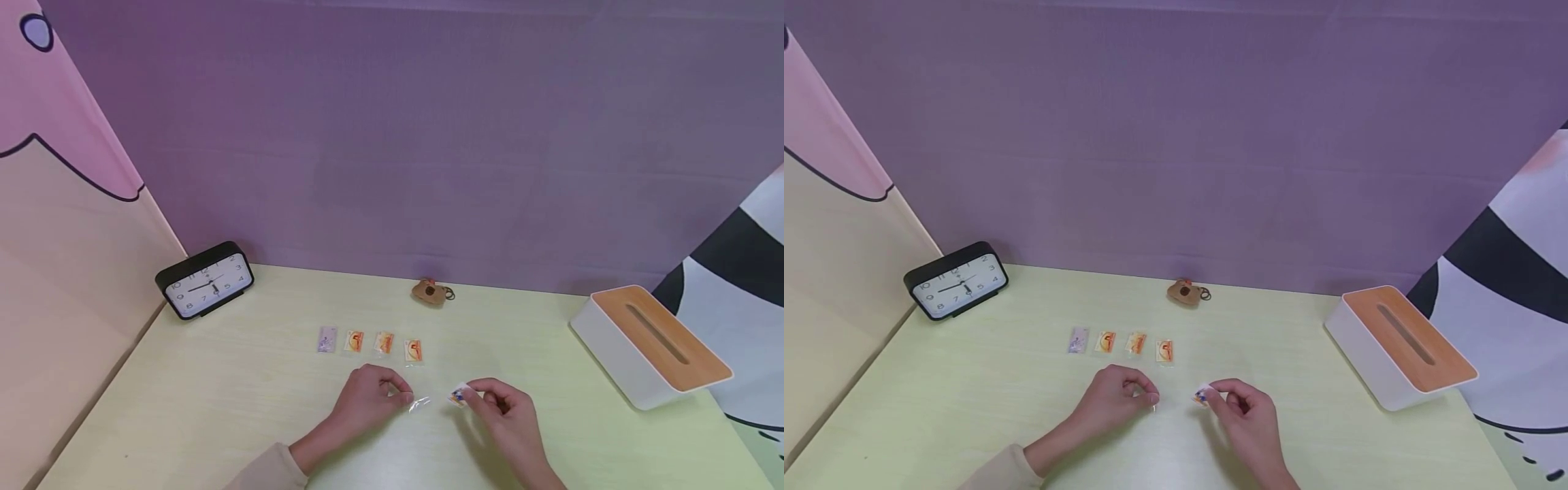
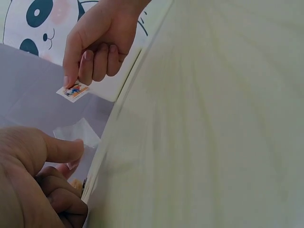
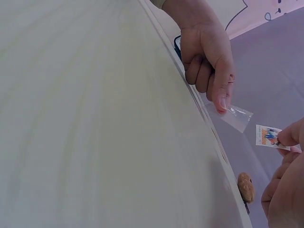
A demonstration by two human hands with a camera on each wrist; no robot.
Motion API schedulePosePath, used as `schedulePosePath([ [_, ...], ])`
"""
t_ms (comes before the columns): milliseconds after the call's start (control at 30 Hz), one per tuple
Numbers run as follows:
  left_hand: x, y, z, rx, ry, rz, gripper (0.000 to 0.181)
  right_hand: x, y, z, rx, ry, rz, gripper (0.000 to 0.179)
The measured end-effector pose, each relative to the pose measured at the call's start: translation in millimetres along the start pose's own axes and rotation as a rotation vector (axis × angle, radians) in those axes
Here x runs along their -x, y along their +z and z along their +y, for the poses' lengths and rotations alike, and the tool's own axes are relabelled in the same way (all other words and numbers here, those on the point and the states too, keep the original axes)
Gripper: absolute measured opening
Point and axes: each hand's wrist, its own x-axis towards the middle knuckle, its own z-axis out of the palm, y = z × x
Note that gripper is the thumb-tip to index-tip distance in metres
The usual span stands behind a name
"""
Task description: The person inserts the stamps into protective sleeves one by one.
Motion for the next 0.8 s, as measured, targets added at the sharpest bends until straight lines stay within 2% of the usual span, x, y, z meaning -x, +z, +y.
schedulePosePath([
  [233, 4.4, -1.3, -4.0, 0.114, -0.018, 0.020, 0.004, 0.8, 8.6, -4.8, -0.066, -0.050, 0.027, 0.012],
  [400, 6.3, -0.6, -5.4, 0.191, 0.004, 0.017, 0.004, -1.5, 14.9, -7.2, -0.078, -0.067, 0.046, 0.006],
  [633, 6.5, 0.0, -6.6, 0.214, 0.033, 0.014, 0.005, -6.6, 23.6, -9.4, -0.119, -0.054, 0.049, 0.008],
  [800, 6.7, -0.9, -6.0, 0.214, 0.029, 0.006, 0.005, -10.3, 29.6, -9.2, -0.155, -0.020, 0.040, 0.011],
])
